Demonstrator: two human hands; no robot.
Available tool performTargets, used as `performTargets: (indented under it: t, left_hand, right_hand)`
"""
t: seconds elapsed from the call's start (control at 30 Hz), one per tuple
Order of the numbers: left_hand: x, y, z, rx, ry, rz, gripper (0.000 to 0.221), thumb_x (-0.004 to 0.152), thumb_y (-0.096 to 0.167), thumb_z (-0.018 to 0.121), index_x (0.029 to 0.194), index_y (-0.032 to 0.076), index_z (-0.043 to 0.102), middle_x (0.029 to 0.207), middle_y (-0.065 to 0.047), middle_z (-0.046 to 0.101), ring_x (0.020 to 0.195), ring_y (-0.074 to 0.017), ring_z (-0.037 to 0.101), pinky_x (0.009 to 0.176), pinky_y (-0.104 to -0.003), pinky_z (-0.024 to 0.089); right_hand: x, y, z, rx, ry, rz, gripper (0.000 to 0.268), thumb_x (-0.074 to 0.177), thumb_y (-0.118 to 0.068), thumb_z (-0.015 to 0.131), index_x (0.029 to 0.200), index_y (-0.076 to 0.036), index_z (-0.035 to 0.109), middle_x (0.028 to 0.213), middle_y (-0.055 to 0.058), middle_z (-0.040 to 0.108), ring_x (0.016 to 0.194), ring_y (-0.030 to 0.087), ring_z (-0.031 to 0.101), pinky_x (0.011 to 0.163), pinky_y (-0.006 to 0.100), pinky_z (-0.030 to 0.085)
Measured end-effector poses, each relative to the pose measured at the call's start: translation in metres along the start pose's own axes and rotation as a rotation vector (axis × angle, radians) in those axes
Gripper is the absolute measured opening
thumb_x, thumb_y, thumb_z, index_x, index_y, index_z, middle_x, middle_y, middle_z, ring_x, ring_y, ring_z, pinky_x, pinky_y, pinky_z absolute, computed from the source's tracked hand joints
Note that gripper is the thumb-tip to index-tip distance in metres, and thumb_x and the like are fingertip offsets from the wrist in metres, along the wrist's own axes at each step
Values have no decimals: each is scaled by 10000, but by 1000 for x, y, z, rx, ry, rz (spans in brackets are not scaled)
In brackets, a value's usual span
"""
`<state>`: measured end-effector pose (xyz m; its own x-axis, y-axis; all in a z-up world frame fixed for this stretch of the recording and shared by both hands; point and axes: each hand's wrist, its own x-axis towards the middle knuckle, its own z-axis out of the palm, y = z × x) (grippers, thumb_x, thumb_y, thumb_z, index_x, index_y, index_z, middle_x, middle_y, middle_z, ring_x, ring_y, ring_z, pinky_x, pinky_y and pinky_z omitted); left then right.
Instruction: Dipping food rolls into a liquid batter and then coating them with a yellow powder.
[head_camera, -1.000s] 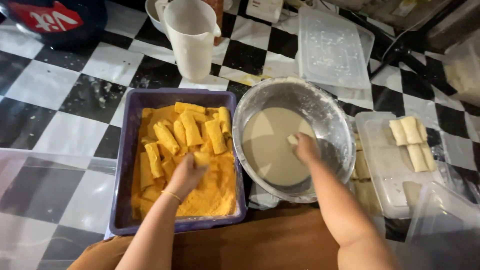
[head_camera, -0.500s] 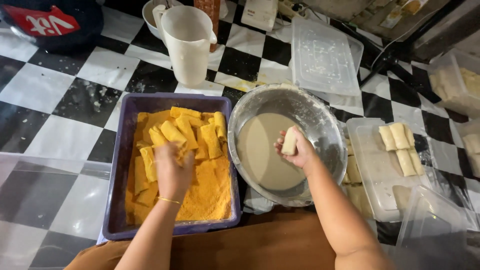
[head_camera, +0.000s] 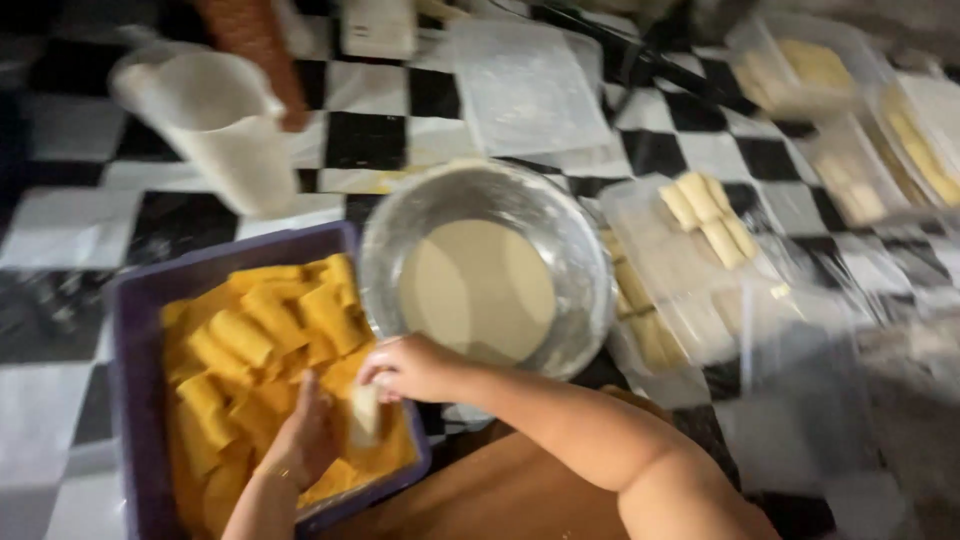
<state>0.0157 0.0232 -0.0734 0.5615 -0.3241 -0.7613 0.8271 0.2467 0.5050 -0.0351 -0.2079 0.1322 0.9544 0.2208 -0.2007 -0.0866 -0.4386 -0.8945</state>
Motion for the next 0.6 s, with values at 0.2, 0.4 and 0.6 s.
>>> performTargets:
  t: [0.2,0.4,0.6]
  left_hand:
    - [-77,30,59,729,-108,80,484,832,3,767,1298,-52,650,1019,-232,734,854,-306,667,764,-386,548]
    - [-93,44,78,1140,259,657,489,781,242,801,1190,1,684,1062,-173,731,921,-307,701,815,-380,571]
    - [-42,21,38,1020,441,264,643,932,510,581,1432,108,548,1470,-239,436,1308,-445,488,1093,-550,418]
  right_hand:
    - [-21,-16,-91,58,156,162,244,980,-30,554,1157,-61,721,1130,107,789,896,156,771,802,253,662]
    - [-120,253,-316,157,1003,-77,165,931,-47,613,1070,-14,696,902,88,721,754,155,685,690,270,579]
    - [-254,453,-441,402,1353,156,201,907,-272,674,1088,-210,735,1171,-41,714,1051,78,675,938,227,633]
